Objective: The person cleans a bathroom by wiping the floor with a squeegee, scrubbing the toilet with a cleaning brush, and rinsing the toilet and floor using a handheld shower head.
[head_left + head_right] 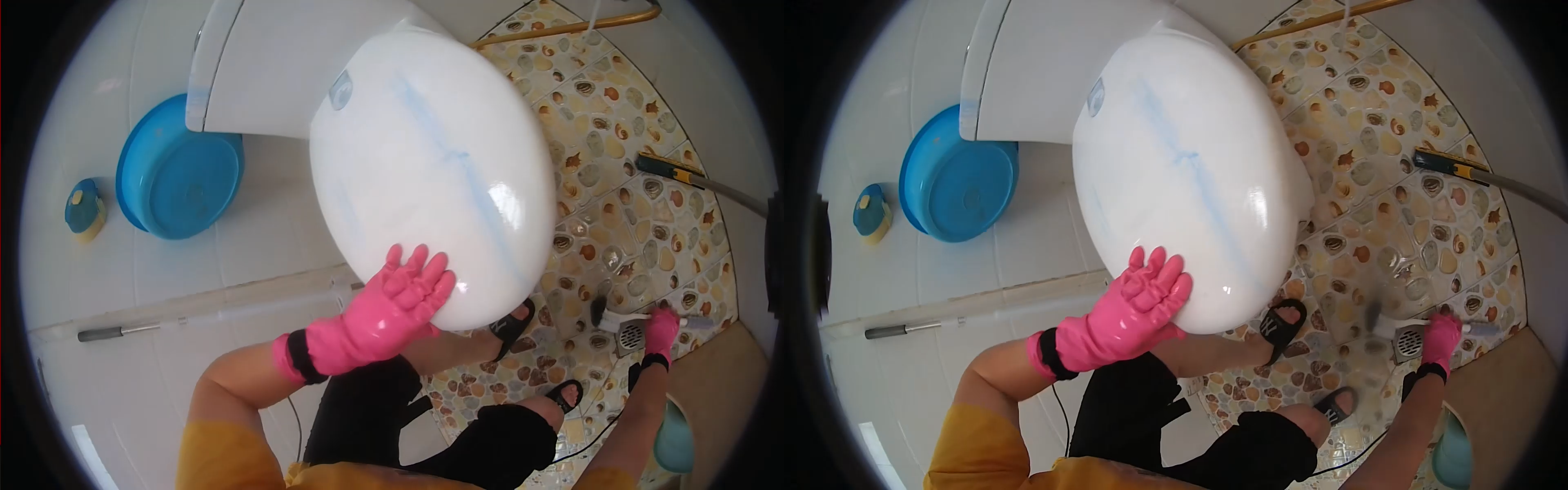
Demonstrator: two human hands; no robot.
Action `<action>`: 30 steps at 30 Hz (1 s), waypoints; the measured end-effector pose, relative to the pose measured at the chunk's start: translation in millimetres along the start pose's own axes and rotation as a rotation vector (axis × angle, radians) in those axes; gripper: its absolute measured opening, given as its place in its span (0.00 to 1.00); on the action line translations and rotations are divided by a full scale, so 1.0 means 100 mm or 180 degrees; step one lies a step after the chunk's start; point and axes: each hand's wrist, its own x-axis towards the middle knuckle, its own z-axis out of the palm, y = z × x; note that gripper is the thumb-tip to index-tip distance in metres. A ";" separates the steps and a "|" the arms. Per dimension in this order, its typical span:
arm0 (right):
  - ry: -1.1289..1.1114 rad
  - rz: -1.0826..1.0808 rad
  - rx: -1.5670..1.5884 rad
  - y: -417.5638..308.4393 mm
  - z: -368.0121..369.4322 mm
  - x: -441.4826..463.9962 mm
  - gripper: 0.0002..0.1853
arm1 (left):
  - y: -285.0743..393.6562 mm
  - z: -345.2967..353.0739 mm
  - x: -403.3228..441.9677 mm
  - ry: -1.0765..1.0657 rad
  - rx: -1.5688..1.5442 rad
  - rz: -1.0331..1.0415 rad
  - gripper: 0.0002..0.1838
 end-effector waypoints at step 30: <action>-0.2546 0.0421 0.3574 -3.47 -4.79 -0.77 0.37 | 0.76 -0.56 0.76 0.1362 -0.6777 -0.3465 0.16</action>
